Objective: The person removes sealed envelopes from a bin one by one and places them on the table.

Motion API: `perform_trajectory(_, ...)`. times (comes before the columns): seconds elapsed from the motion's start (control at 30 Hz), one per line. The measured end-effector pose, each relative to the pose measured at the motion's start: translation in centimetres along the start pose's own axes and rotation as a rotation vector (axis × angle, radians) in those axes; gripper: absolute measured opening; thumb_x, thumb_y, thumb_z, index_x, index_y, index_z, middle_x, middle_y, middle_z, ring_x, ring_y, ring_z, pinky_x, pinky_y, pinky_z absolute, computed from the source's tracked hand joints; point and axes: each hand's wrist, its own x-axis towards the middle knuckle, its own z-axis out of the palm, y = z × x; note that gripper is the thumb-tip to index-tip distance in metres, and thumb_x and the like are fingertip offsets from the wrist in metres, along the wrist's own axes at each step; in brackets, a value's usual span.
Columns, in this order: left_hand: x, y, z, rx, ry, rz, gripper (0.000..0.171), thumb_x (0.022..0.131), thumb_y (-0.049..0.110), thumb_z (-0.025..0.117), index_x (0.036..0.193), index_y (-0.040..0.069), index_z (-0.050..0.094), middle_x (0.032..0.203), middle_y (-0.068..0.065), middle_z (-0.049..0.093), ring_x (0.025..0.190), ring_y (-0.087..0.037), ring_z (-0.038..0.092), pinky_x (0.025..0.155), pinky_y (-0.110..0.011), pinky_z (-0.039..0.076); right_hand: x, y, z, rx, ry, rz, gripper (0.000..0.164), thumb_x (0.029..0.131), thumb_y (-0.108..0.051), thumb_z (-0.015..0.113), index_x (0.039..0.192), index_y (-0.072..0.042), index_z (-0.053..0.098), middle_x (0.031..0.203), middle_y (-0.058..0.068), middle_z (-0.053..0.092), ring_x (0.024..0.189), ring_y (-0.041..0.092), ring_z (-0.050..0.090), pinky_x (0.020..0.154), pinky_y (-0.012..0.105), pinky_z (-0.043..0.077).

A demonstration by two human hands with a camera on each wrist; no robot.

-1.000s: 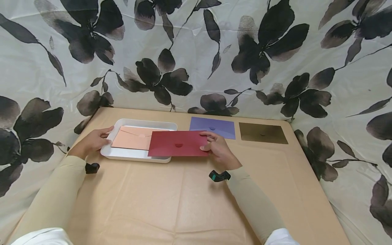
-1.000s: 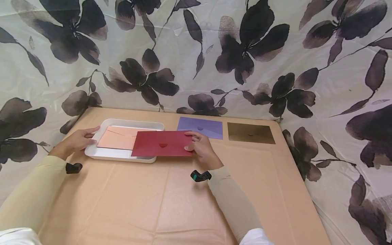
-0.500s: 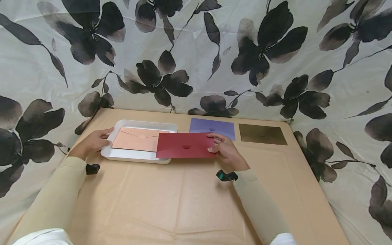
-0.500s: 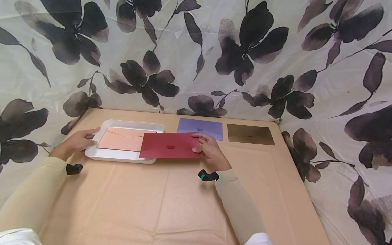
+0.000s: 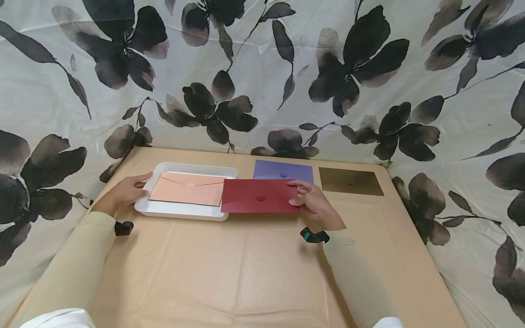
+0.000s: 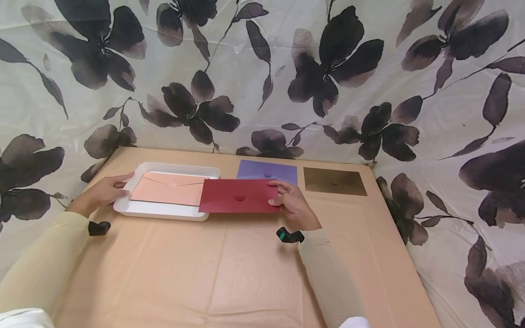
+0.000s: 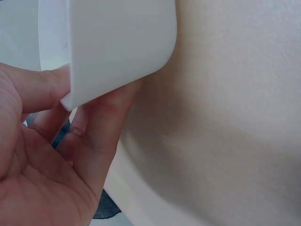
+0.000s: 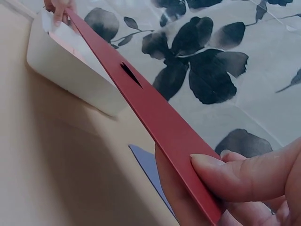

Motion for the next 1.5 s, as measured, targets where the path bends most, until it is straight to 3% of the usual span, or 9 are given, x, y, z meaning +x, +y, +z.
perform_trajectory(0.3, 0.1, 0.1, 0.1, -0.004, -0.01, -0.002, 0.079, 0.104, 0.005, 0.052, 0.165, 0.012, 0.003, 0.163, -0.041, 0.021, 0.149, -0.06, 0.03, 0.114, -0.064, 0.041, -0.4, 0.0, -1.8, 0.033, -0.007, 0.008, 0.067, 0.085, 0.023, 0.063, 0.144, -0.008, 0.057, 0.153, 0.012, 0.052, 0.124, 0.029, 0.059, 0.082, 0.03, 0.064)
perform_trajectory(0.73, -0.1, 0.0, -0.1, -0.001, -0.009, -0.002, 0.079, 0.103, 0.006, 0.052, 0.165, 0.012, 0.003, 0.162, -0.041, 0.02, 0.148, -0.061, 0.03, 0.114, -0.065, 0.042, -1.4, -0.3, -3.9, -0.022, -0.01, 0.01, 0.066, 0.09, 0.018, 0.062, 0.149, -0.011, 0.054, 0.16, 0.013, 0.046, 0.135, 0.033, 0.051, 0.088, 0.03, 0.063)
perform_trajectory(0.97, 0.1, 0.0, -0.2, 0.015, -0.008, -0.015, 0.079, 0.104, 0.008, 0.052, 0.165, 0.013, 0.002, 0.163, -0.041, 0.019, 0.149, -0.062, 0.029, 0.115, -0.065, 0.041, -1.9, -0.4, -5.5, -0.02, -0.013, -0.025, 0.065, 0.087, 0.019, 0.067, 0.145, -0.01, 0.057, 0.146, 0.008, 0.056, 0.121, 0.026, 0.061, 0.087, 0.034, 0.064)
perform_trajectory(1.23, 0.0, -0.1, -0.2, 0.028, -0.006, -0.014, 0.078, 0.104, 0.009, 0.053, 0.165, 0.013, 0.004, 0.162, -0.041, 0.021, 0.146, -0.06, 0.035, 0.109, -0.061, 0.05, -2.5, -0.2, -7.2, -0.084, 0.01, -0.024, 0.064, 0.089, 0.015, 0.067, 0.145, -0.015, 0.058, 0.148, 0.003, 0.056, 0.129, 0.029, 0.055, 0.09, 0.034, 0.063)
perform_trajectory(1.5, 0.1, -0.1, -0.2, 0.018, -0.004, -0.014, 0.078, 0.105, 0.01, 0.052, 0.165, 0.015, 0.003, 0.163, -0.04, 0.02, 0.147, -0.061, 0.033, 0.111, -0.064, 0.047, -3.2, -0.1, -8.8, -0.089, -0.008, -0.063, 0.065, 0.086, 0.013, 0.072, 0.144, -0.011, 0.057, 0.131, -0.006, 0.065, 0.116, 0.02, 0.066, 0.087, 0.034, 0.064)
